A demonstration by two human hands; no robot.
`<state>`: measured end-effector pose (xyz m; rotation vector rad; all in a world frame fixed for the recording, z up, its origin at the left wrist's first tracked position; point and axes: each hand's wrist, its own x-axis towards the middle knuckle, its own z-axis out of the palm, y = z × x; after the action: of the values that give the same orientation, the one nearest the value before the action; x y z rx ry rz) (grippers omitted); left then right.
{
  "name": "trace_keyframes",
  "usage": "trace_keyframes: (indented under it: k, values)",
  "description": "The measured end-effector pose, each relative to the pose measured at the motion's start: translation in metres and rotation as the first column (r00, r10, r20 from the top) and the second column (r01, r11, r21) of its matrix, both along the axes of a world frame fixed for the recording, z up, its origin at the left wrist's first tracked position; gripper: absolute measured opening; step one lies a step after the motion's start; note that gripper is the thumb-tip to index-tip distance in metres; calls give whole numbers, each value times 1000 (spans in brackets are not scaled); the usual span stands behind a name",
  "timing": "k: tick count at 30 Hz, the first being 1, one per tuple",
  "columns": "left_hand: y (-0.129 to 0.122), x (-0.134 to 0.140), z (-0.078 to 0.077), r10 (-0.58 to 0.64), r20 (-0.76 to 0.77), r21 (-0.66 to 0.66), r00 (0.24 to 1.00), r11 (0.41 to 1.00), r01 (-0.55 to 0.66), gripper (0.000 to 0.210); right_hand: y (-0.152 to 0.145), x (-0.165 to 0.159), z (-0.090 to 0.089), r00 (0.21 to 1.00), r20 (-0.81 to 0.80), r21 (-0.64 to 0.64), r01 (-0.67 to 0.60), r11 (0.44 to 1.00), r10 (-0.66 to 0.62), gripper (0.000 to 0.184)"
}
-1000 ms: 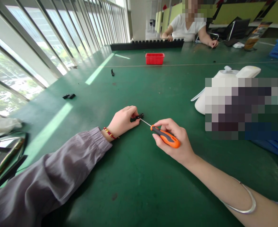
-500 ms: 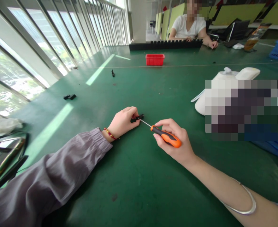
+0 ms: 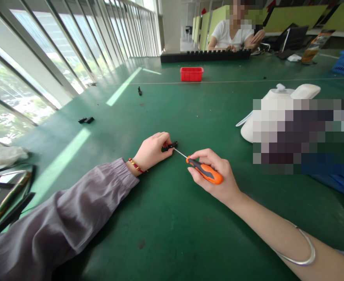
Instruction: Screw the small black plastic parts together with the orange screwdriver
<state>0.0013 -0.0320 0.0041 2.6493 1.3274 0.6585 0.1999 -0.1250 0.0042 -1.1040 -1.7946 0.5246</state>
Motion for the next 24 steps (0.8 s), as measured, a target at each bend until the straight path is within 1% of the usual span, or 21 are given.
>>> trace_keyframes:
  k: [2, 3, 7, 10, 13, 15, 17, 21, 24]
  values:
    - [0, 0, 0, 1, 1, 0, 1000, 1000, -1, 5, -1, 0, 0, 1000, 9, 12, 14, 1000, -14, 16]
    - [0, 0, 0, 2, 2, 0, 1000, 1000, -2, 5, -1, 0, -1, 1000, 6, 33, 28, 999, -28, 17]
    - [1, 0, -1, 1, 8, 9, 1000, 1000, -1, 6, 0, 1, -4, 997, -29, 110, 72, 991, -69, 30]
    - [1, 0, -1, -1, 13, 11, 1000, 1000, 1, 7, 2, 1, -5, 999, -34, 90, 32, 995, -29, 34]
    - [1, -1, -1, -6, 12, 9, 1000, 1000, 6, 8, 1, 2, -4, 1000, -10, 41, -4, 999, 4, 29]
    - [1, -1, -1, -6, 10, 7, 1000, 1000, 6, 8, 0, 2, -3, 1000, 1, 27, -2, 1000, 2, 23]
    - [1, 0, -1, -5, 10, 8, 1000, 1000, 5, 8, -1, 1, -3, 1000, 0, 32, 11, 999, -11, 22]
    - [1, 0, -1, -1, 12, 12, 1000, 1000, 1, 8, 0, 1, -4, 999, -29, 82, 41, 996, -39, 33]
    - [1, 0, -1, 0, 10, 7, 1000, 1000, 0, 8, 1, 0, -5, 999, -39, 73, -1, 997, 4, 38]
